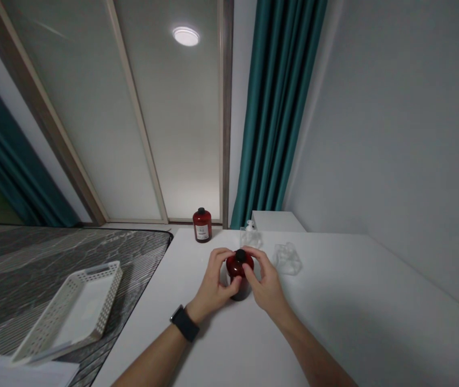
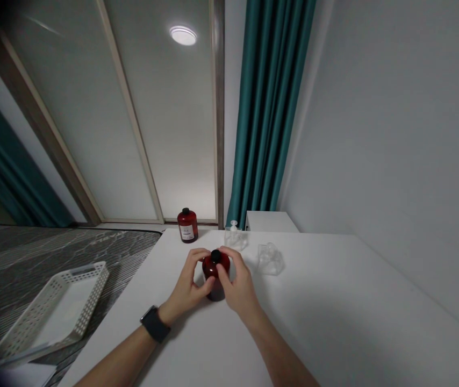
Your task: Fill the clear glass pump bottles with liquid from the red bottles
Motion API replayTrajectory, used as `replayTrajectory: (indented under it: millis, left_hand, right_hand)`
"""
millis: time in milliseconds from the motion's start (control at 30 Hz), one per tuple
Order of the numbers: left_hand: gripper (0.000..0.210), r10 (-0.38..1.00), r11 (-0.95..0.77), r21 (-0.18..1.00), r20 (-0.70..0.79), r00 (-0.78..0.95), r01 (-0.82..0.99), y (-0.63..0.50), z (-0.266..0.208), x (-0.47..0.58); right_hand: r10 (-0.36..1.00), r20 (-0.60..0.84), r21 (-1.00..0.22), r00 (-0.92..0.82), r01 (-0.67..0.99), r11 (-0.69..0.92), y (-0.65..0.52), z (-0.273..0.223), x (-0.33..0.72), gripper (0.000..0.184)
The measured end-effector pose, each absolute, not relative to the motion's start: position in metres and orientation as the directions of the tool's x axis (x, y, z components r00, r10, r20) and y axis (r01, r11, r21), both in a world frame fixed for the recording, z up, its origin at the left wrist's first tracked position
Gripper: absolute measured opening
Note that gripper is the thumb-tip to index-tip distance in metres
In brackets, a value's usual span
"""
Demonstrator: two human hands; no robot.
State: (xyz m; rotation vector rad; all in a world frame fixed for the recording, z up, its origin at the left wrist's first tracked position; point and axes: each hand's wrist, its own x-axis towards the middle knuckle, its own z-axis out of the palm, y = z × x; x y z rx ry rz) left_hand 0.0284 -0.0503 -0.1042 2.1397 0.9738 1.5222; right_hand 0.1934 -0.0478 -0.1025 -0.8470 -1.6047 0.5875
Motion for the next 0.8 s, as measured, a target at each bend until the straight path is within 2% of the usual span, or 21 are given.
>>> replayTrajectory:
  millis: [167,367,533,800]
  left_hand:
    - [0.042,0.696,-0.710,0.620,0.691,0.195,0.334,-0.0512,-0.1036,0.0289]
    - [0.041,0.691,-0.715,0.614,0.695,0.200,0.335,-0.0496,-0.1048,0.0292]
    - [0.040,0.692,-0.714,0.615,0.694,0.199,0.335,-0.0499,-0.1043,0.0292]
    - [0.041,0.696,-0.711,0.619,0.689,0.202,0.333,-0.0503,-0.1033,0.0288]
  right_hand:
    - [0.757,0.652,-0.730,-0.040,0.236,0.641,-0.0491,-0.0998,0.1934,0.028]
    - [0.786,0.615,-0.759,-0.067,0.218,0.613,-0.0499,-0.0998,0.1932,0.032]
    - [0.753,0.657,-0.725,-0.036,0.244,0.644,-0.0499,-0.0993,0.1937,0.029]
    - [0.768,0.638,-0.735,-0.058,0.251,0.630,-0.0507,-0.0986,0.1937,0.032]
